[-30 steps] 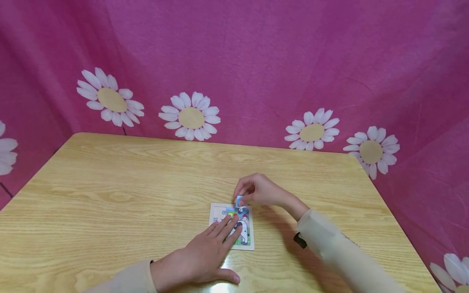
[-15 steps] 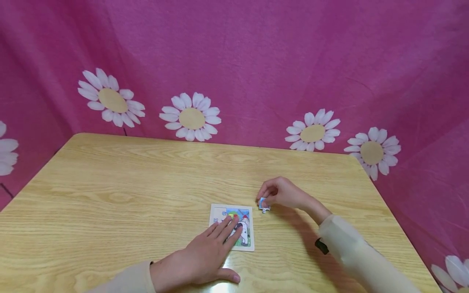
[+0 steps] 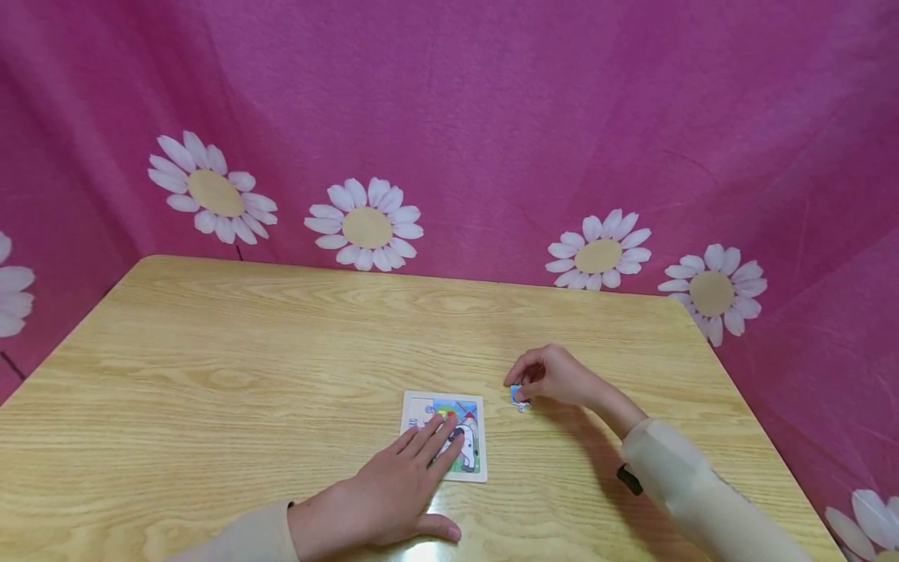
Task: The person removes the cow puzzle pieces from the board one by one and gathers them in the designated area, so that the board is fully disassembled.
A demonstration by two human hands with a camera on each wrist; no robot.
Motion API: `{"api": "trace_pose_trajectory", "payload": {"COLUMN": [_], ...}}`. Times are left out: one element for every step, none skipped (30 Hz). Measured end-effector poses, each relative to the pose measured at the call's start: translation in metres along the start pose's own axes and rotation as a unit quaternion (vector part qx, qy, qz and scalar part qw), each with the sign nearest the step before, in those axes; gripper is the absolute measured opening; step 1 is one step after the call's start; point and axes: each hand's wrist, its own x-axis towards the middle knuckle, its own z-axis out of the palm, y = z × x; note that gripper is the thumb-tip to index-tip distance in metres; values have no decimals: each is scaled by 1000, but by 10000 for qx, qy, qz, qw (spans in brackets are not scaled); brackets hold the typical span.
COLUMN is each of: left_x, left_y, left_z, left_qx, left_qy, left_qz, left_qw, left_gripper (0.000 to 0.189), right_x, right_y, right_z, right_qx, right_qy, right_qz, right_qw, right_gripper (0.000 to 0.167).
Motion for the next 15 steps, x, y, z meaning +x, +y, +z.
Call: {"api": "trace_pose_trajectory", "payload": {"left_x": [0, 0, 0, 0, -1, -1, -1, -1, -1, -1, -1, 0, 0, 0, 0], "left_y": [0, 0, 0, 0, 0, 0, 0, 0, 0, 0, 0, 0, 0, 0, 0], "left_z": [0, 0, 0, 0, 0, 0, 0, -1, -1, 0, 0, 0, 0, 0, 1], "left_qx": [-12, -16, -22, -23, -47, -50, -49, -50, -55, -51, -48, -19, -40, -38, -38], "left_qy": [6, 16, 26, 36, 57, 64, 70, 77, 73, 71, 65, 50, 52, 50, 47], "left_qz": [0, 5, 8, 9, 20, 19, 18, 16, 13, 12, 11, 2, 7, 10, 14], "left_qw": [10000, 10000, 10000, 10000, 10000, 10000, 10000, 10000, 10000, 10000, 10000, 10000, 10000, 10000, 10000], "left_gripper": [98, 98, 98, 97, 97, 97, 97, 97, 97, 97, 97, 97, 97, 98, 98], "right_x": [0, -1, -1, -1, -2, -2, -2, -2, -2, -2, -3, -3, -3, -3, -3], "right_y": [0, 1, 1, 1, 1, 1, 1, 1, 2, 2, 3, 4, 4, 4, 4], "right_z": [0, 1, 1, 1, 1, 1, 1, 1, 1, 1, 1, 0, 0, 0, 0], "right_qx": [10, 15, 16, 18, 12, 9, 2, 1, -7, -9, -2, 18, 47, 68, 100], "right_qy": [14, 21, 26, 29, 28, 28, 25, 19, 18, 19, 24, 33, 42, 59, 79], "right_qz": [-19, -18, -27, -38, -46, -42, -36, -43, -34, -19, -5, -3, -1, -9, -3], "right_qw": [10000, 10000, 10000, 10000, 10000, 10000, 10000, 10000, 10000, 10000, 10000, 10000, 10000, 10000, 9999], "right_gripper": [14, 14, 14, 14, 13, 13, 13, 13, 13, 13, 13, 13, 13, 13, 13]}}
